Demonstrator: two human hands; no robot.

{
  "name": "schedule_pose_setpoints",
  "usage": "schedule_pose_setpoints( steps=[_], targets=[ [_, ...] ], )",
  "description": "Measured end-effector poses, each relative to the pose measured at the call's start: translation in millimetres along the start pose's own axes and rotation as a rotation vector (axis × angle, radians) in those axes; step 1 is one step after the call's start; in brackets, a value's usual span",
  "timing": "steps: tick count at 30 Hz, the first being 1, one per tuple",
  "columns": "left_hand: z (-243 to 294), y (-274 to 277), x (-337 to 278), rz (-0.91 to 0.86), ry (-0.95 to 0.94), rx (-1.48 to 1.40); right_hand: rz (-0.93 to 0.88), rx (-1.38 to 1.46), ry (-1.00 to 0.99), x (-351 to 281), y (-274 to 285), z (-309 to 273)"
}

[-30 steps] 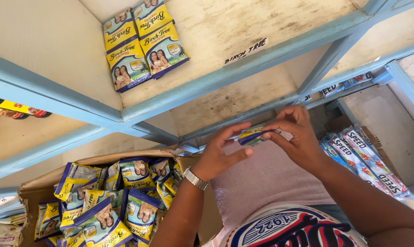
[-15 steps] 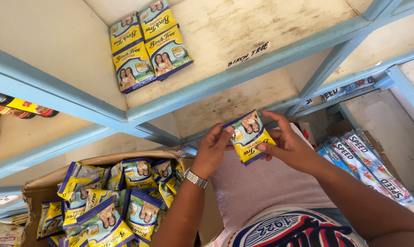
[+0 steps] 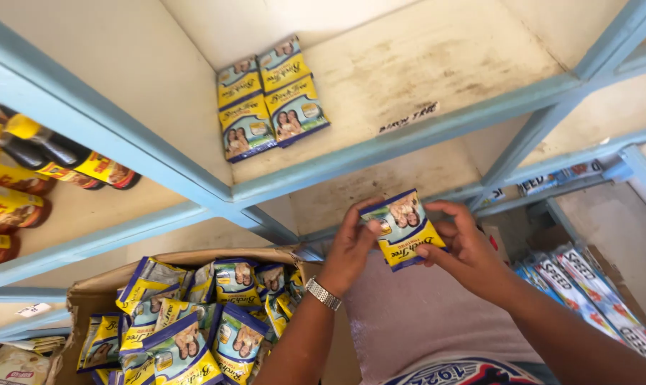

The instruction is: Arranging milk powder packets on a store shelf.

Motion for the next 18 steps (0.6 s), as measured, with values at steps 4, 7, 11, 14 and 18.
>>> schedule_pose_setpoints(
  steps=[4, 7, 11, 14, 18],
  targets=[
    [13.0, -14.3, -7.3, -0.072, -0.019, 0.016, -0.015, 0.021, 0.133, 1.1, 11.3, -4.0],
    [-3.2, -18.3, -7.3, -0.056, -0.021, 0.008, -0.008, 0.019, 0.127, 3.8, 18.0, -7.9],
    [22.0, -21.5, -6.7, 0.013, -0.094, -0.02, -0.082, -0.022, 0.22, 6.8, 9.3, -45.8],
    [69.2, -29.0, -15.2, 0.03, -0.153, -0.008, -0.108, -0.035, 0.281, 6.3, 9.0, -68.4],
    [100.4, -31.1, -17.0, 0.054, -0.259, 0.095, -0.088, -0.031, 0.319, 9.7, 11.4, -90.4]
  ],
)
Point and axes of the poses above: each hand's wrist, its own x-axis towards the middle knuckle, its own y-axis out of the back of the hand, z = x × y, the point moved 4 cm from there along x, towards the middle knuckle, and after that the axes turned 9 degrees about x, right-handed, at the moved point
